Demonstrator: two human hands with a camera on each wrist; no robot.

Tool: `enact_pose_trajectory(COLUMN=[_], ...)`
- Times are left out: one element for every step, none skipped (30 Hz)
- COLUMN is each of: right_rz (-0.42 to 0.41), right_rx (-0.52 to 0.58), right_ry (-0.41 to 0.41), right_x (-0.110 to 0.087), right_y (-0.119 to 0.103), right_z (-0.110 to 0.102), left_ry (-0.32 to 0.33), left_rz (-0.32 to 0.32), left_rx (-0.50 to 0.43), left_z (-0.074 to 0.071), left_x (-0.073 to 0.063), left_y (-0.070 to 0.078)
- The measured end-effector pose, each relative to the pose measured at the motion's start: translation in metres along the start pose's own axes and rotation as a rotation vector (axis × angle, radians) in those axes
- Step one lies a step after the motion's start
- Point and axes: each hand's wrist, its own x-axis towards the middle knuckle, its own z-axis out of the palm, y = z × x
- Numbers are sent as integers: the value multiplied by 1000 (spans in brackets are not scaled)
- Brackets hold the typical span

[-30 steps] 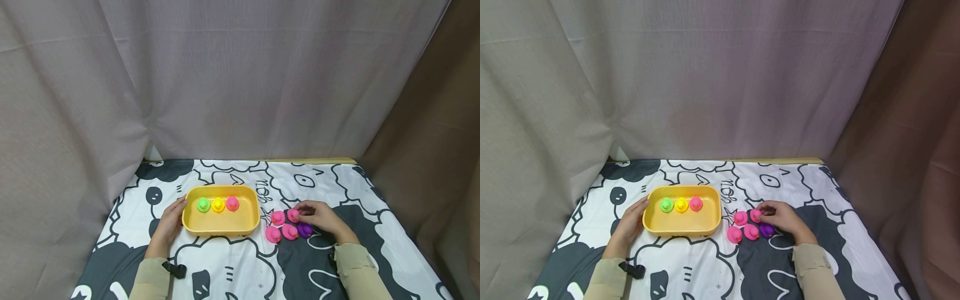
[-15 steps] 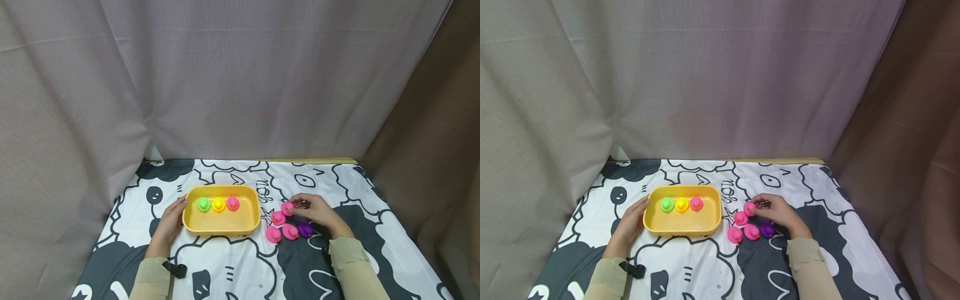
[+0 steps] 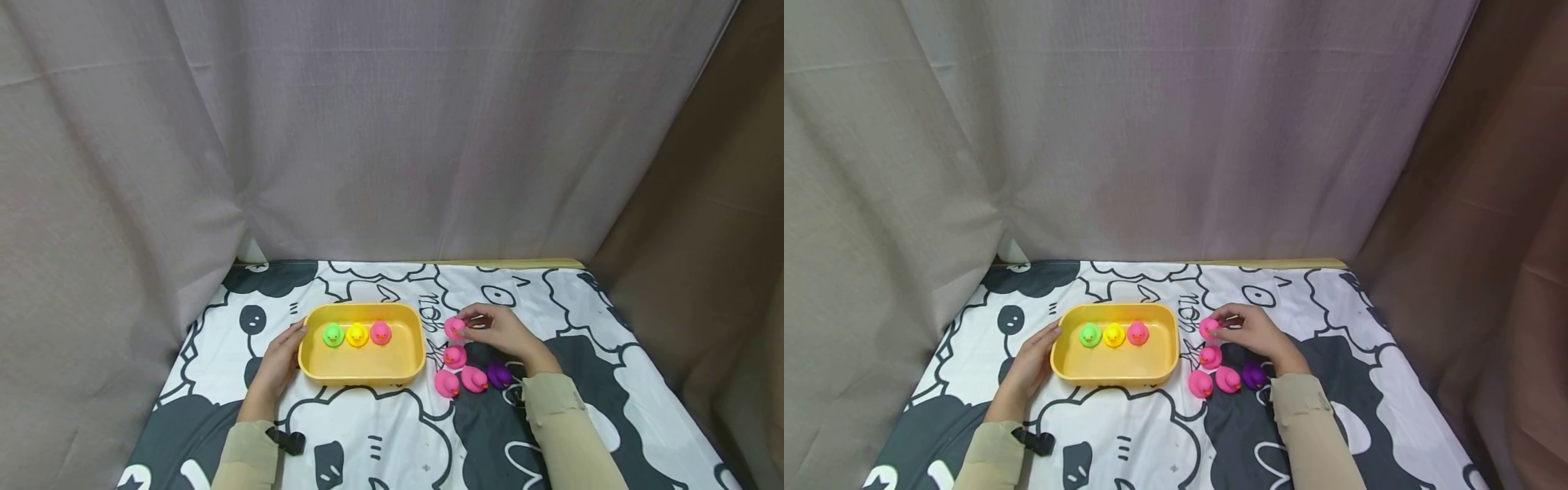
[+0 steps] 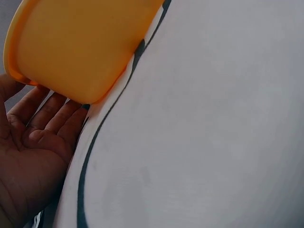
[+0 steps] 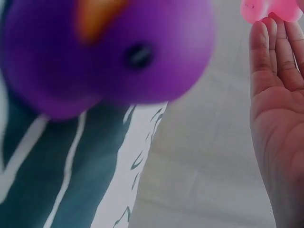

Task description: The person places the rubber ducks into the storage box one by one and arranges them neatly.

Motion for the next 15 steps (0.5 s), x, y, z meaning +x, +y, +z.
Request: enact_pose_trajectory(right_rz=[-5,-2,-4,-7,-9,-8,-6,-4,-1,3,8,7,6,4,-1], right_rx=[4,10,16,20,24,23,28,31,36,35,31,26,23,17,15], right_ry=[-3,-3,-6,-9,-11,-14,-16,-17,-18,-20,-20,-22,-24,-24,-25], right_x=[2,4,5,6,8,9,10,11,13,14,15,17,18,20,21], right_y=[-2,-3,-5,-6,-8,-9,-11,-13,-14,-16,-18,-19,-20,-22,-23], right_z=[1,1,2,3,3,4,5,5,5,6,6,7,7,8,8], left_ry=[-2,-3,-3,-2,-1,-2,-3,-1,-1,0,-2,-4,-5,-5,-3], left_rz=[0,1,2,1,1,1,1,-2,-4,-6,-5,-4,-3,-2,-2], left_rx=[3,6,11,12,14,15,17,15,13,9,10,11,12,12,12], left_z=[0,0,0,0,0,0,0,0,0,0,0,-1,-1,-1,-1], left_x=[0,0,0,0,0,0,0,0,0,0,0,1,1,1,1], left_y=[0,0,-1,-1,-1,-1,-1,-1,-1,0,0,0,0,0,0])
